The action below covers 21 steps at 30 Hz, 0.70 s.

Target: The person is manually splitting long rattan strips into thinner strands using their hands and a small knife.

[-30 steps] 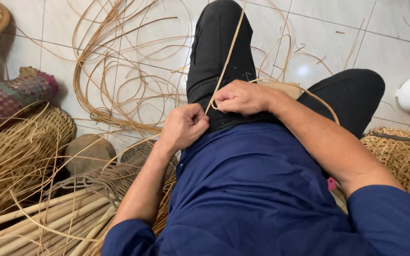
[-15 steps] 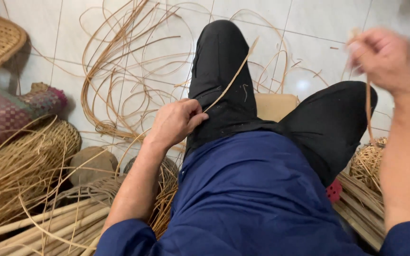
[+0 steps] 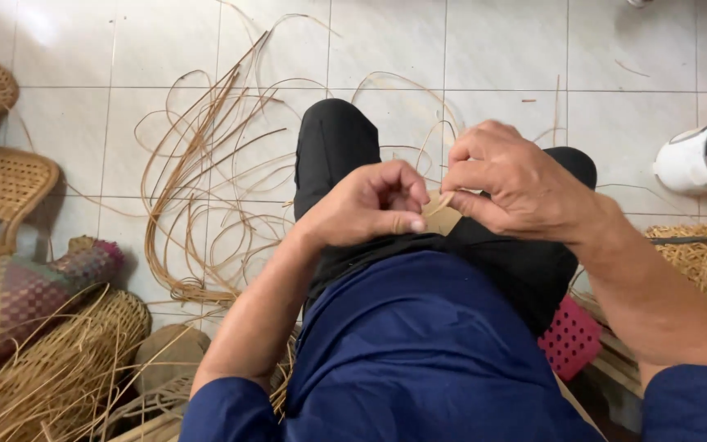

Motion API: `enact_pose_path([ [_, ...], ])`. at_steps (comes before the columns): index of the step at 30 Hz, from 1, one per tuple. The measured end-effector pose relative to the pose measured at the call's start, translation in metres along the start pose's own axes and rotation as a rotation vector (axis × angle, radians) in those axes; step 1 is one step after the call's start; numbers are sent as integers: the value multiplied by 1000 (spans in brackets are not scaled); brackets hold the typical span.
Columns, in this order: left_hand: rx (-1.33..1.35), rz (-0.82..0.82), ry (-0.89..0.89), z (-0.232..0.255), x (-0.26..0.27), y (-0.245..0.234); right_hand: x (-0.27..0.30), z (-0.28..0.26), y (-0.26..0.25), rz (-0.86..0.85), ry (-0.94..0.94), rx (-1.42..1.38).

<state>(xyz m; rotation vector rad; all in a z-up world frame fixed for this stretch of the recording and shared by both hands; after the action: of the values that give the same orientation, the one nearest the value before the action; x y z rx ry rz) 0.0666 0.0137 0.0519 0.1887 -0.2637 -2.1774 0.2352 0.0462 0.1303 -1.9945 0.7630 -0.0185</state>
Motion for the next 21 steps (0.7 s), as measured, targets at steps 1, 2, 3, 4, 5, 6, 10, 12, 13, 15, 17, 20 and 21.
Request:
enact_pose_path([
  [1, -50, 27, -3, -6, 4, 1, 2, 2, -1, -76, 24, -73],
  [2, -45, 22, -6, -10, 12, 4, 7, 10, -4, -76, 31, -73],
  [3, -254, 203, -18, -12, 20, -6, 11, 25, -6, -99, 164, -81],
  [4, -462, 384, -29, -11, 29, -15, 17, 41, -7, -121, 296, -89],
  [5, -465, 376, -31, -13, 35, -16, 20, 45, -8, -115, 301, -89],
  [6, -577, 481, -34, -13, 44, -23, 24, 52, -9, -115, 352, 3],
  [10, -1035, 497, -165, -23, 58, -56, 35, 73, 34, -200, 240, 32],
  [12, -1144, 431, -187, 5, 44, -57, 24, 48, 35, -217, 263, -99],
  [13, -1243, 346, -210, 16, 35, -55, 21, 35, 37, -234, 302, -231],
  [15, -1278, 267, -229, 40, 17, -56, 19, 29, 35, -162, 340, -275],
  [17, -1308, 177, -243, 60, -2, -54, 26, 32, 33, -86, 390, -315],
  [20, -1228, -32, -388, 70, -22, -53, 43, 45, 37, -50, 492, -421],
  [21, -1024, -108, -482, 64, -24, -55, 46, 46, 38, -41, 472, -575],
])
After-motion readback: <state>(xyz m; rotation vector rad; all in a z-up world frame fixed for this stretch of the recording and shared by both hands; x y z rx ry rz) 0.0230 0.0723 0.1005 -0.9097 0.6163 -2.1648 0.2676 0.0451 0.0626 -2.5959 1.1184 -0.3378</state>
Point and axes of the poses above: each hand's wrist, its own x-axis away from the middle knuckle, its own y-axis out of the palm, z = x × y, the point moved 6 cm from there along -x, towards the middle knuckle, and after that the axes turned 1 degree about -x, right-handed, at the moved point
